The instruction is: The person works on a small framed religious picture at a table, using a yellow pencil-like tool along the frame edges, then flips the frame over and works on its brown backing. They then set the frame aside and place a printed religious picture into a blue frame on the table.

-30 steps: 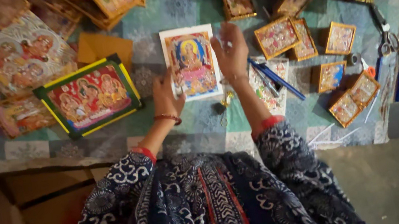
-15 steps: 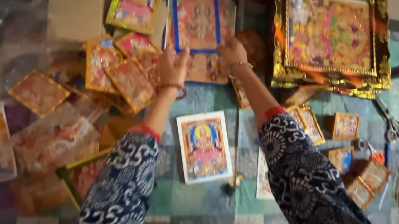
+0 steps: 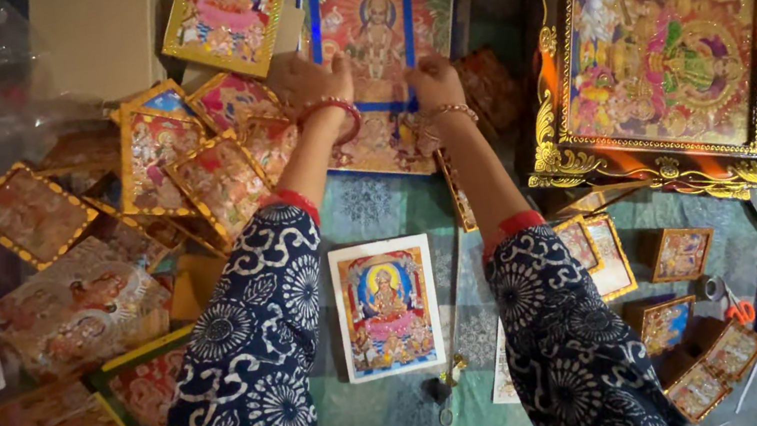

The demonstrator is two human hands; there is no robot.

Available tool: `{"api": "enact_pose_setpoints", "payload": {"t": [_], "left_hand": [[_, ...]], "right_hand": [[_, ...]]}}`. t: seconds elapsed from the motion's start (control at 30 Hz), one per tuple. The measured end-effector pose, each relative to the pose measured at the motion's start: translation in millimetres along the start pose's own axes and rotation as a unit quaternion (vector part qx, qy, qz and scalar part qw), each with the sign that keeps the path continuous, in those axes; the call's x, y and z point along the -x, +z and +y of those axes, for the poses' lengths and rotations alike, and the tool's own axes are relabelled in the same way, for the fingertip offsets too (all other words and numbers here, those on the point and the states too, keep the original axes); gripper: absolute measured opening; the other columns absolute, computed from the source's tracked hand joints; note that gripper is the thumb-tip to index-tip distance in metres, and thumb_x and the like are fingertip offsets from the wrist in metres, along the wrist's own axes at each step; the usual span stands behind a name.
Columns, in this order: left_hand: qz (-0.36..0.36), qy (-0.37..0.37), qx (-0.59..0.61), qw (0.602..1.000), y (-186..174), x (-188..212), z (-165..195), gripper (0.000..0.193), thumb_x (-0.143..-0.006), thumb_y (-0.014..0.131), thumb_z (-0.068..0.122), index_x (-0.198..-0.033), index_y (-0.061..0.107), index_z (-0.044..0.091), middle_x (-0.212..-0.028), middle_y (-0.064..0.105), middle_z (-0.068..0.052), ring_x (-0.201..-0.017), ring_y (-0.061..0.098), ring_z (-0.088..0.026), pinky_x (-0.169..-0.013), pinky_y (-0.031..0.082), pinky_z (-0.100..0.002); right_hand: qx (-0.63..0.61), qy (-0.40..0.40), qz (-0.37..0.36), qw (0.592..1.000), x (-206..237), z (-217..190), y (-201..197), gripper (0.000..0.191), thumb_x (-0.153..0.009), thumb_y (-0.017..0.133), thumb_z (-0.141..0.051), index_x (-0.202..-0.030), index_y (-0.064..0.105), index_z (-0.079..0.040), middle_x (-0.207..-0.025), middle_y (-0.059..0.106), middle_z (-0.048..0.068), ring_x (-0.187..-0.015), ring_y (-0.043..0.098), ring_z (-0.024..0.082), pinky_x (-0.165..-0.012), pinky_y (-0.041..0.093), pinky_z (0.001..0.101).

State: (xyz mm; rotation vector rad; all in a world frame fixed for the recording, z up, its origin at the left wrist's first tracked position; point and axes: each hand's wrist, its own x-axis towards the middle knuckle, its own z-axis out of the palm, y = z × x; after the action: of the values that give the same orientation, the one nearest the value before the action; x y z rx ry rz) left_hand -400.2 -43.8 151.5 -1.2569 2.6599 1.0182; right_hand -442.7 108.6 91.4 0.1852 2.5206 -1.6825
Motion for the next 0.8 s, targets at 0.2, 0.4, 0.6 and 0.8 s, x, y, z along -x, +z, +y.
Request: {"api": "enact_pose_setpoints", "payload": {"t": [0.2, 0.4, 0.6, 0.8], "left_hand": [[-0.037, 0.072, -0.068, 0.994, 9, -25, -8, 0.056, -0.089, 0.067, 0.063, -0.111, 0.078, 0.012, -0.110, 0.072, -0.022, -0.107, 0.069, -0.037, -0.094, 0.055, -0.048], [-0.139, 0.065, 0.364, 0.919, 23, -27, -31, 0.021, -0.089, 0.074, 0.018, -0.102, 0.070, 0.001, -0.074, 0.074, -0.006, -0.071, 0.073, -0.023, -0.060, 0.055, -0.035], [-0.140, 0.175, 0.462, 0.858, 13, -5, -97, 0.023, -0.090, 0.078, 0.010, -0.108, 0.069, 0.001, -0.092, 0.075, -0.006, -0.080, 0.073, -0.014, -0.068, 0.062, -0.030], [-0.262, 0.089, 0.497, 0.823, -11, 58, -170, 0.020, -0.095, 0.073, 0.015, -0.108, 0.068, 0.001, -0.094, 0.074, -0.006, -0.078, 0.074, -0.015, -0.067, 0.063, -0.032]], "right_hand": [[-0.009, 0.028, 0.019, 0.999, 7, -8, -1, 0.046, -0.081, 0.083, -0.024, -0.116, 0.068, 0.001, -0.105, 0.073, 0.012, -0.093, 0.070, 0.020, -0.079, 0.057, 0.0319], [-0.083, 0.034, 0.017, 0.996, 17, 1, -8, 0.042, -0.082, 0.080, -0.014, -0.119, 0.067, 0.001, -0.103, 0.074, 0.009, -0.089, 0.069, 0.018, -0.074, 0.056, 0.0298], [-0.140, 0.055, -0.075, 0.986, 68, 38, -39, 0.043, -0.089, 0.074, -0.007, -0.130, 0.065, 0.003, -0.104, 0.074, 0.010, -0.094, 0.070, 0.020, -0.077, 0.058, 0.0305], [-0.207, 0.138, -0.139, 0.958, 164, 56, -77, 0.038, -0.093, 0.068, -0.013, -0.129, 0.065, -0.003, -0.107, 0.074, 0.003, -0.097, 0.072, 0.015, -0.080, 0.063, 0.0314]]}}
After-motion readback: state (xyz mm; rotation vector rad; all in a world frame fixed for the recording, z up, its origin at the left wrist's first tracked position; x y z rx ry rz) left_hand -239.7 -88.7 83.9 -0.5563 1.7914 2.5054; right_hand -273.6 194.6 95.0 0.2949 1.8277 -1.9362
